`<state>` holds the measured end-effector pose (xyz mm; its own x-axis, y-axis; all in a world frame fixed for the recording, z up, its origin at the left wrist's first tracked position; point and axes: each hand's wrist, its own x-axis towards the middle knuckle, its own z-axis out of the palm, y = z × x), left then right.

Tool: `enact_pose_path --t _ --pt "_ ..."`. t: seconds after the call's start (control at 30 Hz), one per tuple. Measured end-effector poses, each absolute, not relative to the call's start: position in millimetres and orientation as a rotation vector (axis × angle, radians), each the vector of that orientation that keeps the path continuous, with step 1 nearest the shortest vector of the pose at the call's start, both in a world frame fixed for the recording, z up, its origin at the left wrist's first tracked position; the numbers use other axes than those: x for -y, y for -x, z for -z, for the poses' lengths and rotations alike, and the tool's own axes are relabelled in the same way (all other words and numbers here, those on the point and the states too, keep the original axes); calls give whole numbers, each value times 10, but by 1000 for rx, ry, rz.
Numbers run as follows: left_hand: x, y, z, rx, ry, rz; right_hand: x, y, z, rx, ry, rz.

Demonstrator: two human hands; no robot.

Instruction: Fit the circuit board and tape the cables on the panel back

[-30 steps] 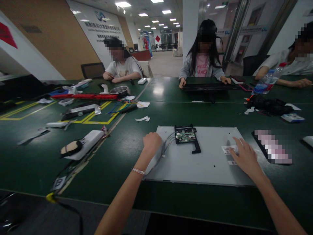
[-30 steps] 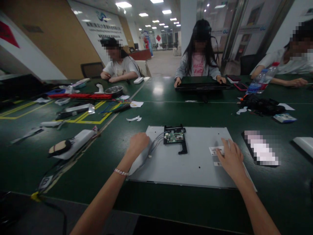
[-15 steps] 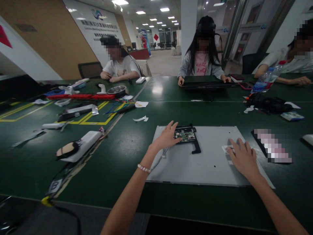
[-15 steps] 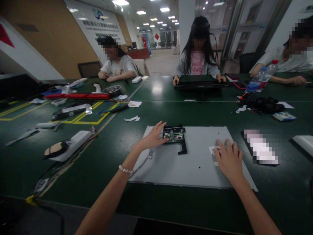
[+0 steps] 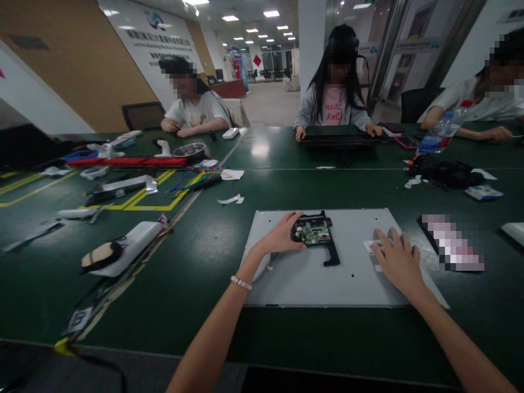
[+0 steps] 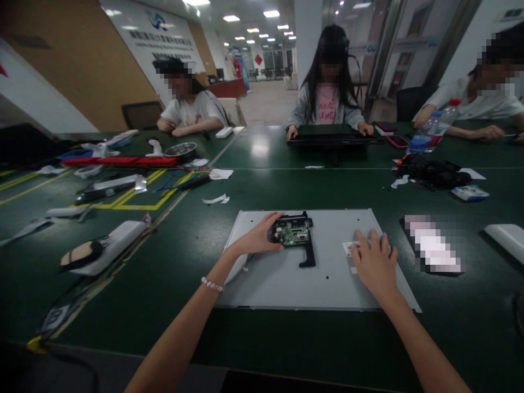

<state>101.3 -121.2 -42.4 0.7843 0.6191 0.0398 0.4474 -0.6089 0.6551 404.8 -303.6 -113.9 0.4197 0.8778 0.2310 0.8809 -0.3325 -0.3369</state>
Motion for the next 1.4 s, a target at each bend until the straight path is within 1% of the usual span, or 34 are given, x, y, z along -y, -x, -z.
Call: enact_pose_path --t 0.3,0.6,0.67,0.8,0.87,0.97,1.07,1.3,1.4 --pt "1346 -1031 437 -741 -2240 -238 3047 -4108 1177 1558 2288 42" --pt "1344 -955 402 -673 -2165 -273 3020 -4179 1163 1581 2294 -22" --pt "1354 -964 416 -670 -2172 -274 2971 -4155 1090 1661 2216 -67" --pt "1354 -978 461 -668 -2189 -285 2795 -3995 851 1915 1867 -356" --pt "1351 -984 484 -655 -2199 -304 2674 -3879 746 2004 1725 -429" --pt "1358 -996 498 -627 -2221 -330 2490 -3738 693 2082 1586 -474" --pt "1378 -1009 493 -608 -2246 -334 2367 -3681 758 2121 1514 -524" --pt "1385 -982 496 -638 -2302 -254 2351 -3699 905 2118 1475 -455" --pt "1242 -866 469 -727 -2326 -338 2367 -3701 910 2110 1492 -448"
